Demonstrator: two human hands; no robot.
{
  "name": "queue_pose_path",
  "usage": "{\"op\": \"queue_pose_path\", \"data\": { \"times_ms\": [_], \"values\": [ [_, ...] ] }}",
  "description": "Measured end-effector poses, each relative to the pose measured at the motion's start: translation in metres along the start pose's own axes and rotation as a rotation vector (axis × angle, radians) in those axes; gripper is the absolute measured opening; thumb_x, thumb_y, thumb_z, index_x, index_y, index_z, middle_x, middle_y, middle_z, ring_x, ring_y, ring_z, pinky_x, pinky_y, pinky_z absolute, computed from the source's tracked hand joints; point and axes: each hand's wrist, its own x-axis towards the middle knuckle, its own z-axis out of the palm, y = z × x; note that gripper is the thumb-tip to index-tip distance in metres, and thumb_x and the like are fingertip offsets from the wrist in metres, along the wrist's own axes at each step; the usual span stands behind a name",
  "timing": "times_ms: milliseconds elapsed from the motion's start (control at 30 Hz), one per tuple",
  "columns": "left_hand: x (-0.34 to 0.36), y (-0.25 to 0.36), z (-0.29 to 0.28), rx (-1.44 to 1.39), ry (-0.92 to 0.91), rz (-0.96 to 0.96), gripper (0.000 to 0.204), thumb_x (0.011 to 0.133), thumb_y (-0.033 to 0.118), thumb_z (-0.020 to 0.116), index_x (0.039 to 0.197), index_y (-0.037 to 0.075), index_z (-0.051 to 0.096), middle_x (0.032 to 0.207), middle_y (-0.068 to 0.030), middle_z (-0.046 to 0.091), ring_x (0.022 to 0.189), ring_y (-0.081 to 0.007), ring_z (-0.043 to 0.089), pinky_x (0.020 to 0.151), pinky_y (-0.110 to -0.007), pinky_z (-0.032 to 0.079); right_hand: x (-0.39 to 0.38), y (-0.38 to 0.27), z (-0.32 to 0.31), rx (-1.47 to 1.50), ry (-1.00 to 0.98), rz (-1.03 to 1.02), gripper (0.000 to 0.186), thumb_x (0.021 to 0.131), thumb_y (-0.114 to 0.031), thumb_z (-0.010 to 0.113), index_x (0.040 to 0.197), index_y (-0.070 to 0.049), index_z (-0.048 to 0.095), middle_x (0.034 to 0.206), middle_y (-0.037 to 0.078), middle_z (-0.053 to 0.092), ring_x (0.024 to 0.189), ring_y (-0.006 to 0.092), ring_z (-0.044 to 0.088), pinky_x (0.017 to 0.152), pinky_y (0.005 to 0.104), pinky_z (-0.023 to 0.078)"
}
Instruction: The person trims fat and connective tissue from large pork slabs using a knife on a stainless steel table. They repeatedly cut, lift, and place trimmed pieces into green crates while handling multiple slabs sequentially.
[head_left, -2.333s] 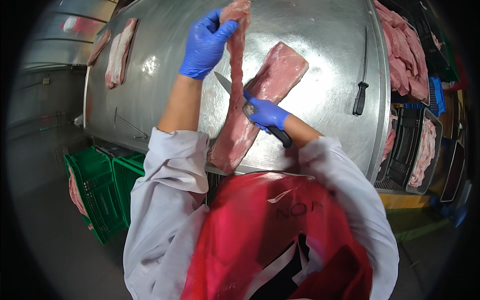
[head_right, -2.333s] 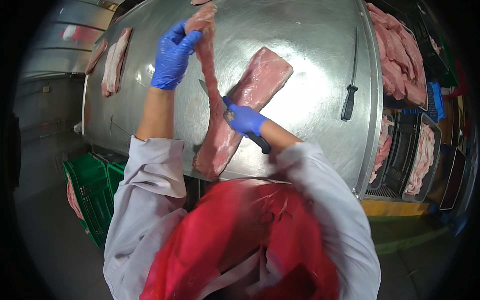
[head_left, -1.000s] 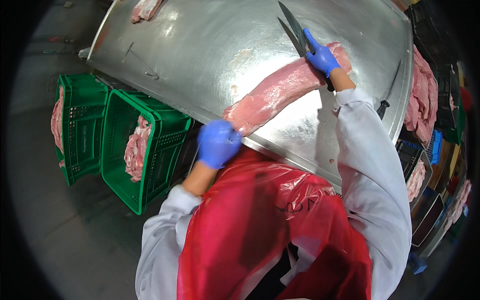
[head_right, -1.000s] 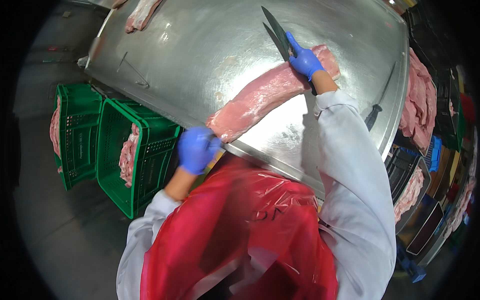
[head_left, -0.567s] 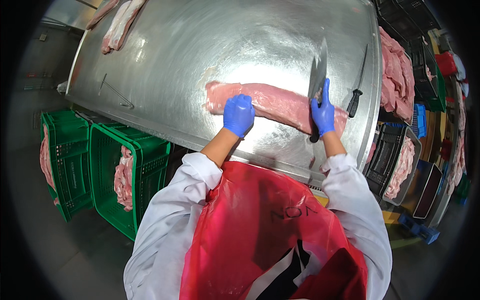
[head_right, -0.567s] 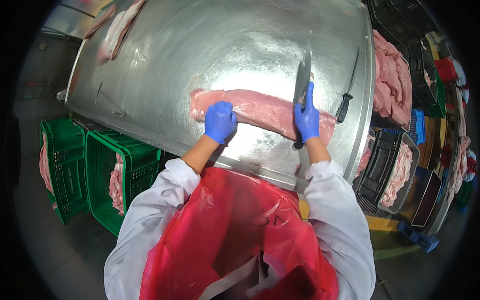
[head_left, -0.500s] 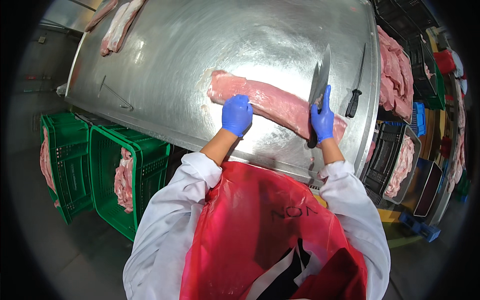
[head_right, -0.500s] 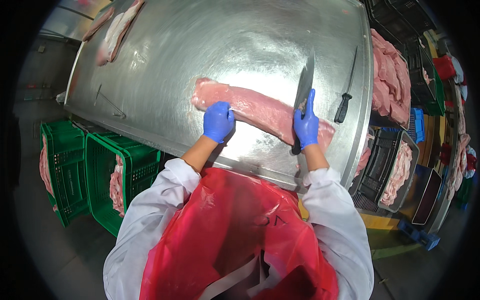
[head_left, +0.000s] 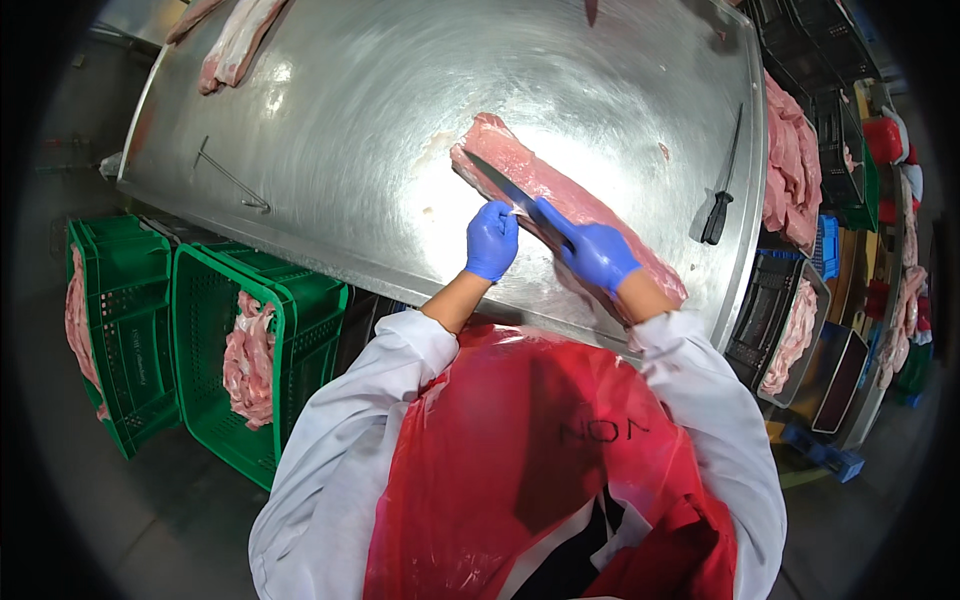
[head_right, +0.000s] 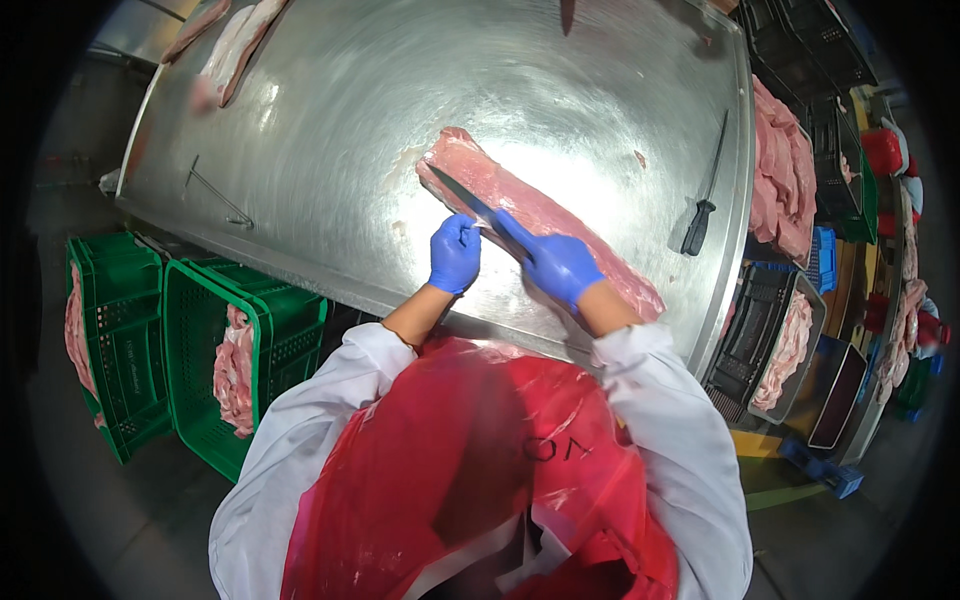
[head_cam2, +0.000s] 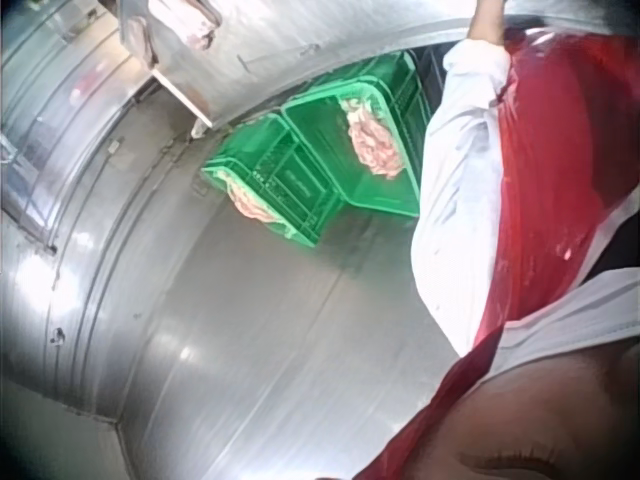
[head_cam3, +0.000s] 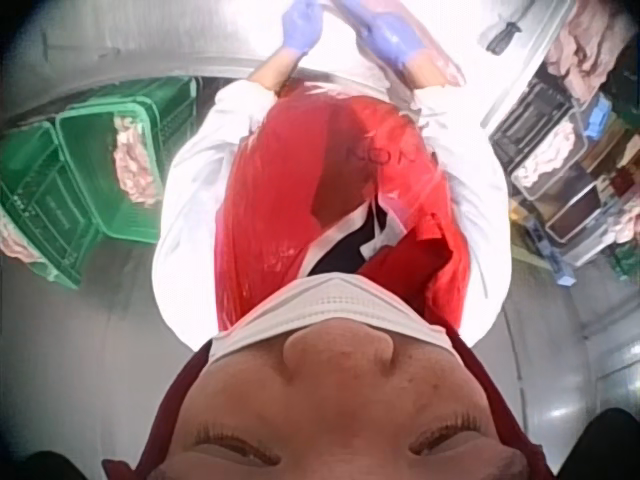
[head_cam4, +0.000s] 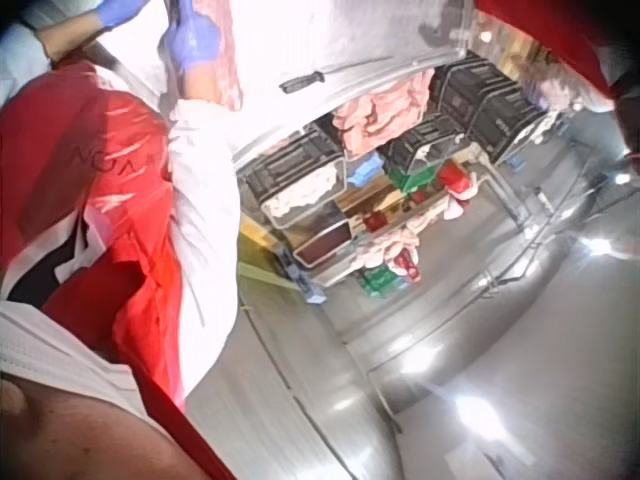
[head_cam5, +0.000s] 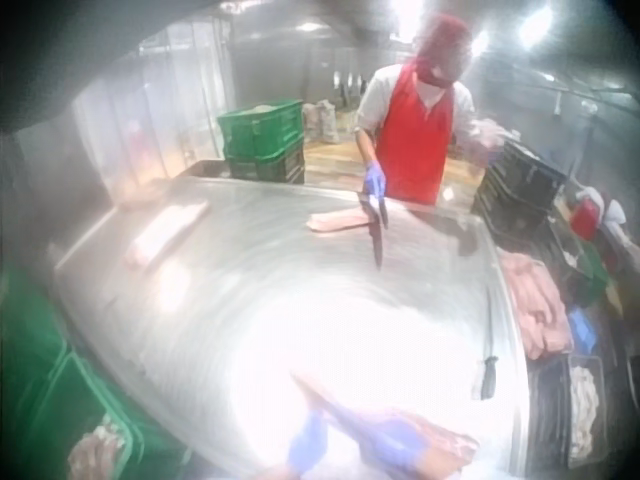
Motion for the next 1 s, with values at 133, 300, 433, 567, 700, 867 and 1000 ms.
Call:
{"op": "queue_pose_path", "data": {
  "times_ms": [133, 300, 433, 567, 700, 867, 1000],
  "values": [
    [-0.003, -0.003, -0.003, -0.020, 0.010, -0.001, 0.009, 0.090, 0.011, 0.063, 0.090, 0.002, 0.061, 0.073, -0.0132, 0.058, 0.061, -0.0259, 0.057, 0.060, -0.037, 0.047, -0.032, 0.017, 0.009, -0.010, -0.052, -0.004, 0.078, 0.088, -0.018, 0.058, 0.156, -0.033, 0.023, 0.081, 0.021, 0.067, 0.072, 0.0402, 0.067, 0.065, 0.0507, 0.051],
    [-0.010, -0.016, -0.008, -0.008, -0.007, 0.000, 0.010, 0.089, 0.011, 0.063, 0.091, 0.003, 0.060, 0.074, -0.0144, 0.058, 0.063, -0.0297, 0.058, 0.061, -0.040, 0.047, 0.015, -0.029, 0.011, -0.106, 0.048, -0.038, 0.077, 0.088, -0.015, 0.057, 0.155, -0.032, 0.024, 0.084, 0.020, 0.068, 0.072, 0.0403, 0.067, 0.062, 0.0509, 0.052],
    [-0.015, -0.020, -0.019, -0.003, 0.029, -0.104, 0.008, 0.088, 0.010, 0.061, 0.088, 0.002, 0.059, 0.076, -0.0153, 0.058, 0.066, -0.0311, 0.058, 0.063, -0.041, 0.048, -0.031, -0.024, 0.026, -0.139, 0.011, 0.039, 0.077, 0.087, -0.014, 0.057, 0.155, -0.031, 0.025, 0.092, 0.021, 0.068, 0.071, 0.0398, 0.068, 0.061, 0.0495, 0.054],
    [-0.028, -0.038, -0.033, 0.196, 0.122, 0.008, 0.007, 0.087, 0.007, 0.060, 0.083, 0.002, 0.058, 0.069, -0.0117, 0.056, 0.062, -0.0234, 0.058, 0.060, -0.038, 0.047, -0.123, 0.023, 0.040, -0.197, -0.080, 0.067, 0.079, 0.086, -0.009, 0.058, 0.156, -0.028, 0.026, 0.089, 0.020, 0.068, 0.067, 0.0383, 0.066, 0.061, 0.0483, 0.054],
    [-0.028, -0.022, -0.042, 0.135, 0.135, -0.117, 0.022, 0.082, 0.010, 0.067, 0.098, 0.000, 0.056, 0.087, -0.0145, 0.061, 0.080, -0.0289, 0.064, 0.073, -0.038, 0.051, -0.140, 0.038, 0.029, -0.043, 0.126, 0.032, 0.081, 0.084, -0.006, 0.060, 0.156, -0.023, 0.027, 0.086, 0.020, 0.068, 0.067, 0.0371, 0.066, 0.062, 0.0469, 0.053],
    [0.002, 0.018, -0.028, 0.676, -0.283, -0.140, 0.028, 0.087, 0.022, 0.061, 0.105, 0.001, 0.062, 0.097, -0.0213, 0.067, 0.094, -0.0369, 0.065, 0.083, -0.044, 0.052, -0.056, 0.010, 0.025, 0.043, 0.353, 0.006, 0.078, 0.086, -0.008, 0.059, 0.156, -0.025, 0.028, 0.086, 0.021, 0.067, 0.069, 0.0387, 0.066, 0.063, 0.0482, 0.052],
    [0.002, 0.015, -0.033, 0.705, -0.434, -0.270, 0.028, 0.093, 0.024, 0.053, 0.095, 0.000, 0.067, 0.087, -0.0225, 0.069, 0.087, -0.0375, 0.068, 0.079, -0.045, 0.052, 0.002, -0.017, 0.039, 0.077, 0.402, -0.060, 0.076, 0.087, -0.010, 0.057, 0.155, -0.029, 0.029, 0.089, 0.023, 0.068, 0.071, 0.0424, 0.065, 0.065, 0.0511, 0.052]
  ]
}}
